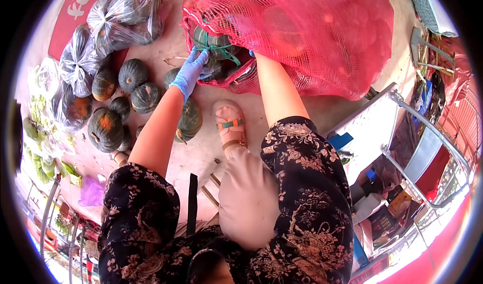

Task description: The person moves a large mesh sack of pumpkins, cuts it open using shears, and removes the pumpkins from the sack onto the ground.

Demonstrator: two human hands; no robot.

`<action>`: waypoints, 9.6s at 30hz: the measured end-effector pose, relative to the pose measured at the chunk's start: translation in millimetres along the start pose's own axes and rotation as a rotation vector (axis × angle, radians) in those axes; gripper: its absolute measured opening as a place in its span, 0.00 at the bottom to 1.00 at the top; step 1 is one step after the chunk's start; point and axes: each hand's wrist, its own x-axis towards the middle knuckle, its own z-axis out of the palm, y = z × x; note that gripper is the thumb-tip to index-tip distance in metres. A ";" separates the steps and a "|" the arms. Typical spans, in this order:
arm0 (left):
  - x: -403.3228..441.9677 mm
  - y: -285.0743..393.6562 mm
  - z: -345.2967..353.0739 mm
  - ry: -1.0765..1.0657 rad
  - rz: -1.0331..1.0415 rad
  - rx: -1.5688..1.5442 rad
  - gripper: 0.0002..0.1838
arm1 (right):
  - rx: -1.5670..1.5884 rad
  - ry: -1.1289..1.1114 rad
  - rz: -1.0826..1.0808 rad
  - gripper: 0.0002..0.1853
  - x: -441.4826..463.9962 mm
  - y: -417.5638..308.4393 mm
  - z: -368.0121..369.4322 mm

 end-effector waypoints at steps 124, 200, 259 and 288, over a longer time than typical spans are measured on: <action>-73.1 -1.8 27.5 0.094 0.328 -0.256 0.32 | 1.782 -0.328 0.715 0.25 -106.1 -29.3 -32.0; -32.3 -32.9 59.7 -0.091 0.126 0.104 0.37 | 1.694 -0.300 1.035 0.28 -85.1 90.3 16.5; -239.1 -86.3 -81.7 0.847 0.457 0.665 0.37 | 0.223 -0.247 -0.541 0.17 -129.1 -221.1 25.0; -317.5 23.2 -79.2 -0.139 0.597 -0.497 0.41 | 1.007 -0.824 -0.594 0.50 -165.9 -269.2 -151.1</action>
